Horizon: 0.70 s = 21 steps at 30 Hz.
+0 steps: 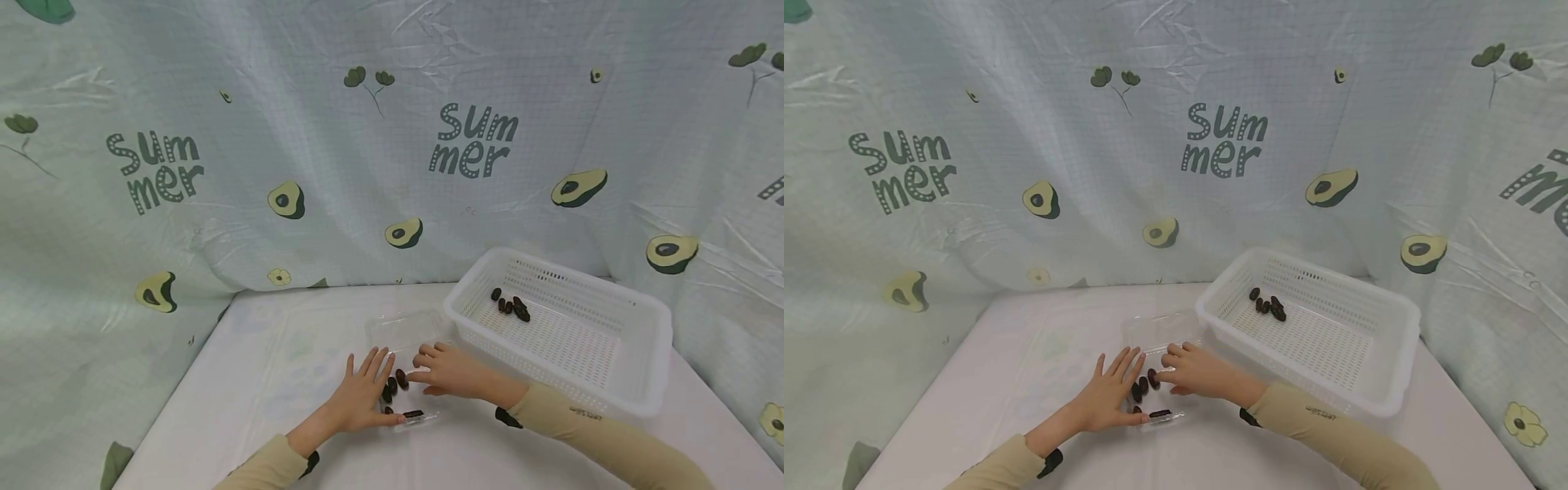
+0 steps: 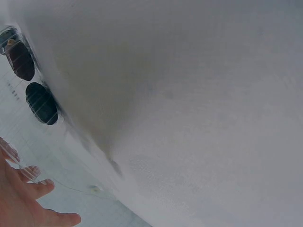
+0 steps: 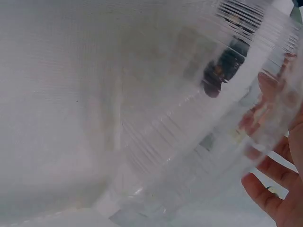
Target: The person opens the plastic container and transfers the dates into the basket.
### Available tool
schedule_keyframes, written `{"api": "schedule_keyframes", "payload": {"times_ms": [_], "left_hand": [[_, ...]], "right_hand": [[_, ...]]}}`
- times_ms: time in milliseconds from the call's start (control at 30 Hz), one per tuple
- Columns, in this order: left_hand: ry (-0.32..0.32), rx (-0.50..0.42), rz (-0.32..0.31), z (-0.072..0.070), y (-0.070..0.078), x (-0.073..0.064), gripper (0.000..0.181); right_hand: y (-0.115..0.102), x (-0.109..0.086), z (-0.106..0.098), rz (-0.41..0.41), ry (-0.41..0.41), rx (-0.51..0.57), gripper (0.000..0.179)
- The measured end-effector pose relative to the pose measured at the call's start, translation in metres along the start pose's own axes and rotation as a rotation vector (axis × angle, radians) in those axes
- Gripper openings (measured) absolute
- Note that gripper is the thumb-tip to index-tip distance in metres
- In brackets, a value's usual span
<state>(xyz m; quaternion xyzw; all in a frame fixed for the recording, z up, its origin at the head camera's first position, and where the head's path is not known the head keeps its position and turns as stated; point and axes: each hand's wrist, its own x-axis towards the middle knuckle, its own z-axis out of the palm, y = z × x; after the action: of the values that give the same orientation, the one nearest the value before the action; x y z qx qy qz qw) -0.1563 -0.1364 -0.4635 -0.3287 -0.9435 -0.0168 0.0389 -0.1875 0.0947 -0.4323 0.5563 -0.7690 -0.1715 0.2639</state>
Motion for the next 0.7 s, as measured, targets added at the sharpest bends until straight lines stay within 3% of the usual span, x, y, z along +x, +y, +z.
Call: {"api": "schedule_keyframes", "payload": {"times_ms": [367,700], "left_hand": [[0.0,-0.028,0.003,-0.001,0.001,0.0,0.101],[-0.018,-0.009,-0.002,-0.002,0.001,0.0,0.101]], "right_hand": [[-0.009,0.011,0.028,-0.04,-0.039,-0.014,0.032],[-0.011,0.017,0.043,-0.007,-0.114,-0.004,0.033]]}}
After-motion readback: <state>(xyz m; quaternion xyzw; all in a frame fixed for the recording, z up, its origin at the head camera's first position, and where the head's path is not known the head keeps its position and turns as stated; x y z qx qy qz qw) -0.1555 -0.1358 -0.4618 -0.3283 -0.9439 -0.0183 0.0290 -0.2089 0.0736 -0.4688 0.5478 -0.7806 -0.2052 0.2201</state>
